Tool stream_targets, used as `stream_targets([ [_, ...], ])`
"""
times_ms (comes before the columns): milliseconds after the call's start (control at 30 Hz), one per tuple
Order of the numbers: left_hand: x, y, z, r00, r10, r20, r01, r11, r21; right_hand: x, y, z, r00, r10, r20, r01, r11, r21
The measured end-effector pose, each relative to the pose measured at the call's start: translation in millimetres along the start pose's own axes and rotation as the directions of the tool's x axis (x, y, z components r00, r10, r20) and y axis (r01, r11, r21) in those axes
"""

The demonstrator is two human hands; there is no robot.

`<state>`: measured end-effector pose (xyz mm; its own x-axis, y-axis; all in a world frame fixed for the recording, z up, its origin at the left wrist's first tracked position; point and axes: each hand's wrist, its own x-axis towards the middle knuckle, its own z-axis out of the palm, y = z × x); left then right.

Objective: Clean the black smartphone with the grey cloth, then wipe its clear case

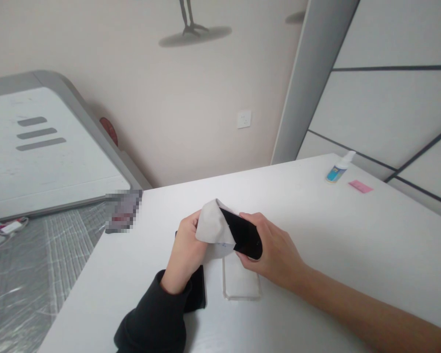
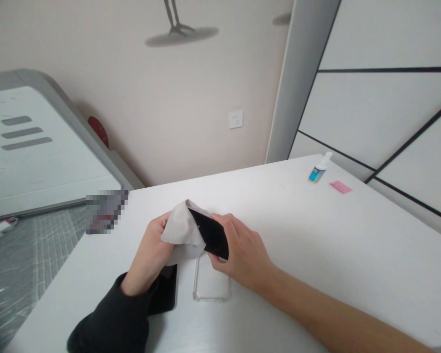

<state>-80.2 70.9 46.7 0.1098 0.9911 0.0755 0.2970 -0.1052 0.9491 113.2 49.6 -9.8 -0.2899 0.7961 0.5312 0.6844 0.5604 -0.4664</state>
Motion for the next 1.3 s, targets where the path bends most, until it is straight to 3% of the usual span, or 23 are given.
stream_targets([
  [133,-1.3,1.2,0.3,0.992,0.047,-0.119,-0.031,0.99,0.136,0.4,0.0,-2.5,1.0,-0.016,-0.02,0.016,1.0,-0.002],
  [200,-1.9,1.8,1.1,0.99,0.065,-0.123,-0.047,0.988,0.149,1.0,0.4,-2.9,0.999,-0.022,-0.028,0.022,1.0,-0.003],
  [333,-2.5,0.6,5.0,0.994,0.08,-0.08,-0.082,0.997,-0.012,2.6,0.3,-2.3,0.999,-0.007,-0.038,0.007,1.0,0.012],
  [567,-5.2,-13.1,16.2,0.983,0.028,-0.184,-0.078,0.96,-0.269,3.6,-4.8,-2.9,0.989,0.144,-0.031,-0.137,0.978,0.156],
  [900,-4.8,-20.0,24.7,0.99,-0.044,-0.137,-0.006,0.938,-0.346,3.3,-6.1,-3.5,0.925,0.376,0.051,-0.372,0.876,0.306],
  [1200,-7.9,-22.7,28.0,0.98,-0.05,-0.192,-0.024,0.93,-0.367,4.6,-6.1,-5.6,0.927,0.369,0.067,-0.369,0.865,0.339],
  [1300,-9.7,-23.7,29.3,0.975,-0.049,-0.215,-0.035,0.928,-0.371,3.9,-9.7,-7.0,0.923,0.362,0.133,-0.384,0.829,0.408],
])
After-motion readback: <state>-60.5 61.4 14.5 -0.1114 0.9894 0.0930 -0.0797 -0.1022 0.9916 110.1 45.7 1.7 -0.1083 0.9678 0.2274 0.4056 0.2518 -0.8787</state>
